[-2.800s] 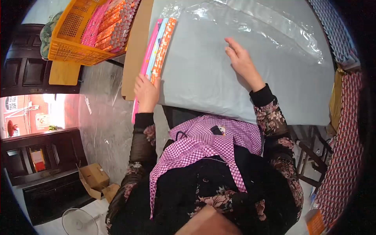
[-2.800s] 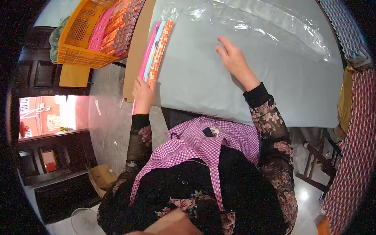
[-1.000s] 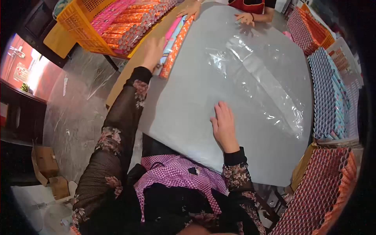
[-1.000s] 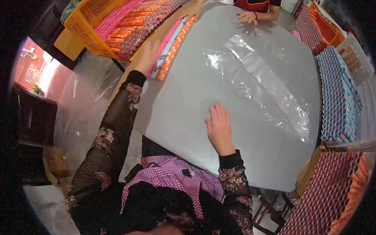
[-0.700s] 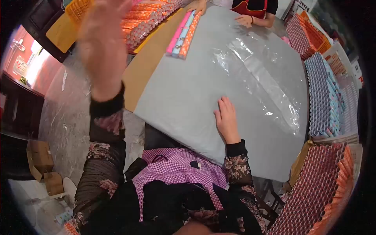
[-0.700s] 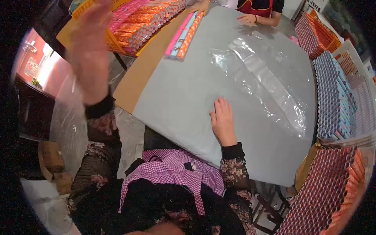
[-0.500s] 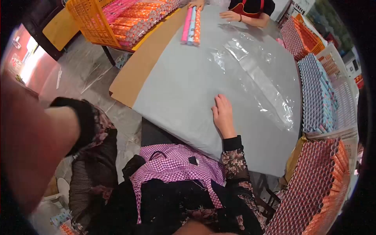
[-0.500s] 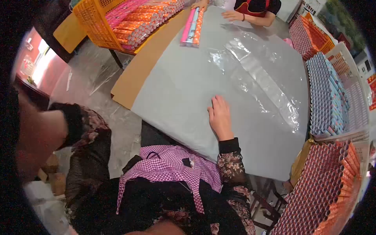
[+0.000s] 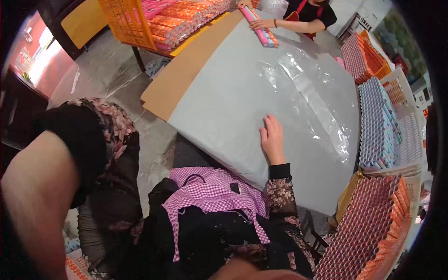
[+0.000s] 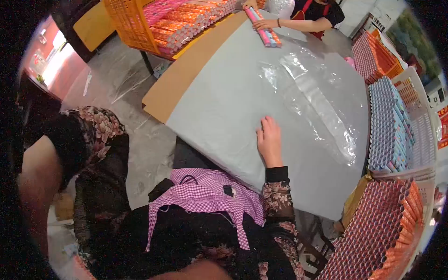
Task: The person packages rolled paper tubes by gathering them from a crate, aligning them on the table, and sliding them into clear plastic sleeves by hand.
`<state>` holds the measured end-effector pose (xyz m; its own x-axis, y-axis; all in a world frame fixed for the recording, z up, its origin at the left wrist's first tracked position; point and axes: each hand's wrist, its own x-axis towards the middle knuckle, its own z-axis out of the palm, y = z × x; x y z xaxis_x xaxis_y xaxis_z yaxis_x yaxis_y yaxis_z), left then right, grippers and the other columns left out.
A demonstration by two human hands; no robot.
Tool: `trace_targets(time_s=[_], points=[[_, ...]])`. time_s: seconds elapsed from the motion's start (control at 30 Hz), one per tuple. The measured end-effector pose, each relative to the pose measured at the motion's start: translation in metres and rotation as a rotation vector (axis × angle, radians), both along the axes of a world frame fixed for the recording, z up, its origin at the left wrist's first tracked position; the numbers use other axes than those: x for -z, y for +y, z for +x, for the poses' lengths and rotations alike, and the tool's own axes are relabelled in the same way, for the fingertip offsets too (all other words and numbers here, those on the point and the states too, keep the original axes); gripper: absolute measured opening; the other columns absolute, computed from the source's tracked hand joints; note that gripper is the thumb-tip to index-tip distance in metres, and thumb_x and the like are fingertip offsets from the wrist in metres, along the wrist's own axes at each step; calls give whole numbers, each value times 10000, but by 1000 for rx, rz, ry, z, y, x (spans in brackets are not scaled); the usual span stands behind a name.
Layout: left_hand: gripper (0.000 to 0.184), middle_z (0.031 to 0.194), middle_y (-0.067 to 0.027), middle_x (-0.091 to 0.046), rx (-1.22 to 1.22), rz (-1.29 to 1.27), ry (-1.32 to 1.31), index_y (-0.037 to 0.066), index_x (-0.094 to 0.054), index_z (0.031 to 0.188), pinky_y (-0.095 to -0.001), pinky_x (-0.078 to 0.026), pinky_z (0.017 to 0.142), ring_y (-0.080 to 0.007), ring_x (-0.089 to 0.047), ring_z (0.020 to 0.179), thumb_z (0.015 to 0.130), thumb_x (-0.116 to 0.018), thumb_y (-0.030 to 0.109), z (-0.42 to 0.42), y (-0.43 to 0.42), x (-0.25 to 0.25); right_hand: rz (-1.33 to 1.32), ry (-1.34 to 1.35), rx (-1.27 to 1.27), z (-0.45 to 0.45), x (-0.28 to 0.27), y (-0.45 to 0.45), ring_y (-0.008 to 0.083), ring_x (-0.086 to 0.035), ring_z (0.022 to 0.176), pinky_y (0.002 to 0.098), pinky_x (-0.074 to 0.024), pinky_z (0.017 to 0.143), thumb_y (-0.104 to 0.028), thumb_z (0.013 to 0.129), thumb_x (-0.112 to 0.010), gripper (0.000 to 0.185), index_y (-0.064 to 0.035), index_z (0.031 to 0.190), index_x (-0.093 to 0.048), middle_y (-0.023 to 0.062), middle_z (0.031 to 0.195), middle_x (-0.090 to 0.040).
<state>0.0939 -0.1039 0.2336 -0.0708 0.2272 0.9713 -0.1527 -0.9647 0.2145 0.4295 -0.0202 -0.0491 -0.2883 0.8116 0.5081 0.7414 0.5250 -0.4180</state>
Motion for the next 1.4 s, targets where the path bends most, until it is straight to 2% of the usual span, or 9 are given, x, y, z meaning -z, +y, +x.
trace_targets(time_s=[0.27,0.33,0.43,0.47,0.5,0.57,0.67,1.07,1.4], points=[[436,1174,-127,-626,25,15,-9,18,-567,1215,-362,-421,1037,-187,-570,1105,1031,-378,365,0,-26,8,96,-52,-10,6,1,2,334,-581,1138,398,-455,973,-89,883,-610,336,19,1201,-587,204,1266,-593],[434,1167,-125,-627,43,17,-20,19,-570,1208,-362,-421,1036,-185,-570,1100,1030,-382,367,3,-32,13,-215,324,-85,2,-16,5,260,-622,1093,352,-474,946,-93,916,-588,351,17,1249,-579,201,1227,-623],[431,1157,-122,-628,71,36,-4,20,-574,1198,-362,-421,1034,-183,-570,1092,1027,-388,370,6,-36,9,-319,510,-217,-12,-106,-9,203,-606,1146,320,-468,970,-81,953,-539,369,37,1302,-560,144,1269,-626],[430,1154,-121,-628,91,36,5,21,-575,1194,-362,-421,1033,-182,-570,1089,1026,-390,370,8,-36,7,-320,547,-338,-19,-153,-26,249,-603,1164,358,-471,979,-146,991,-514,402,22,1356,-518,169,1299,-601],[429,1150,-120,-629,130,35,18,21,-576,1191,-362,-421,1032,-181,-570,1086,1025,-392,371,12,-34,5,-320,767,-651,-28,-221,-52,316,-607,1162,416,-469,991,-336,1006,-507,545,10,1420,-437,223,1318,-571],[427,1144,-118,-630,173,26,28,22,-579,1184,-362,-421,1031,-179,-569,1081,1023,-396,373,18,-36,5,-366,825,-793,-31,-281,-85,379,-631,1109,484,-506,949,-634,933,-474,898,25,1496,-243,290,1365,-505],[425,1134,-115,-631,231,4,51,24,-583,1173,-362,-421,1029,-177,-569,1073,1020,-403,376,22,-39,4,-306,775,-1059,-34,-351,-117,348,-661,998,471,-557,834,-748,898,-369,1008,-34,1544,-72,315,1412,-441],[416,1093,-102,-637,459,206,70,29,-598,1131,-362,-420,1021,-167,-568,1040,1009,-427,388,57,63,31,-96,653,-878,-13,-333,-48,296,-648,893,446,-550,802,-726,915,-362,960,-44,1544,-117,233,1183,-492],[410,1060,-92,-641,643,88,-15,34,-611,1095,-362,-420,1015,-159,-568,1012,999,-448,398,82,36,54,-207,650,-624,-2,-326,-78,250,-635,797,424,-544,774,-705,931,-355,918,-52,1545,-159,159,975,-539]])
